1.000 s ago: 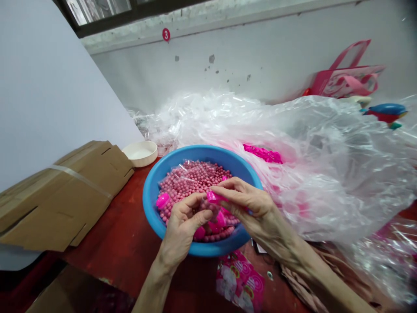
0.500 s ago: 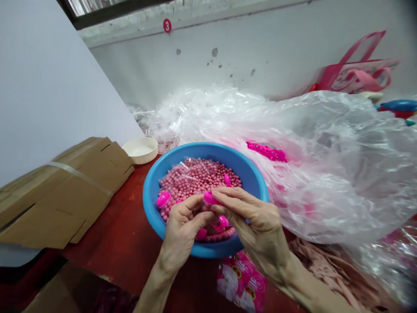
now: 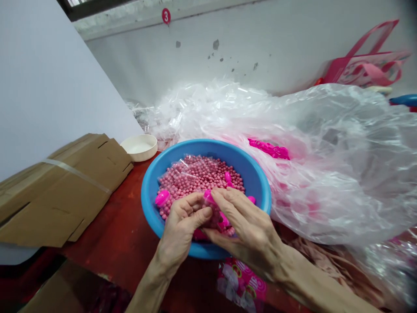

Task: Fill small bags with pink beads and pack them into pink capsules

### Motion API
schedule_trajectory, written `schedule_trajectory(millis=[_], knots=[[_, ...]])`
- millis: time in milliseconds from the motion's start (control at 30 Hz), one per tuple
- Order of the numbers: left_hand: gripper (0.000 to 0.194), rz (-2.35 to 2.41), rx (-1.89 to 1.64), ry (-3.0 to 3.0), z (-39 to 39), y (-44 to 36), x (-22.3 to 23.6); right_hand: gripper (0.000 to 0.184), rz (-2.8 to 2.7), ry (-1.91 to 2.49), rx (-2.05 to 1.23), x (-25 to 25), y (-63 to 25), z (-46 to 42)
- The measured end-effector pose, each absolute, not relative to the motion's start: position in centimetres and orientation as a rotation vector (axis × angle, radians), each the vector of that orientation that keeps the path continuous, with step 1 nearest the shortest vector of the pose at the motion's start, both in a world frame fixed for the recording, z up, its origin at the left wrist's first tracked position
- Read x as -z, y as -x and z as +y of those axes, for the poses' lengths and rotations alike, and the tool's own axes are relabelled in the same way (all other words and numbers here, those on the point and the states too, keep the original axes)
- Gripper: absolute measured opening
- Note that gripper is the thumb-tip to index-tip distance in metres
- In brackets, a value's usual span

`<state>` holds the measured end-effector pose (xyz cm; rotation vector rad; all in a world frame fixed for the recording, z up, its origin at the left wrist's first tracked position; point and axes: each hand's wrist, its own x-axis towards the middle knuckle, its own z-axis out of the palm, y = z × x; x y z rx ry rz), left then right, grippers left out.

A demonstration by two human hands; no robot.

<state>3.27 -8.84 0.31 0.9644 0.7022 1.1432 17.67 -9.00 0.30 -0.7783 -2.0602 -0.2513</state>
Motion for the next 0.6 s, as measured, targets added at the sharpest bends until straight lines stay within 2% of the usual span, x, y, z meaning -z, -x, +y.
schedule_trajectory(millis=[200,367,467,533,600], knots=[[0.011,0.774,-1.139,-0.991,-9.1,-3.2,-0.2,0.039,-2.017,0.661,0.312,0.9,-17.8,-8.3],[0.035,0.806,-1.191,-0.979,-9.4,-3.2,-0.5,0.050,-1.981,0.879,0.124,1.3,-17.9,-9.0],[0.033,0.777,-1.248,-0.982,-9.6,-3.3,-0.6,0.056,-1.995,0.964,0.077,0.5,-17.4,-9.4],[0.029,0.741,-1.284,-0.965,-9.7,-3.4,-0.7,0.052,-2.025,0.975,0.078,-0.2,-17.0,-9.4],[0.028,0.714,-1.296,-0.956,-9.8,-3.4,-0.7,0.040,-2.013,0.956,0.100,-0.6,-16.8,-9.4]])
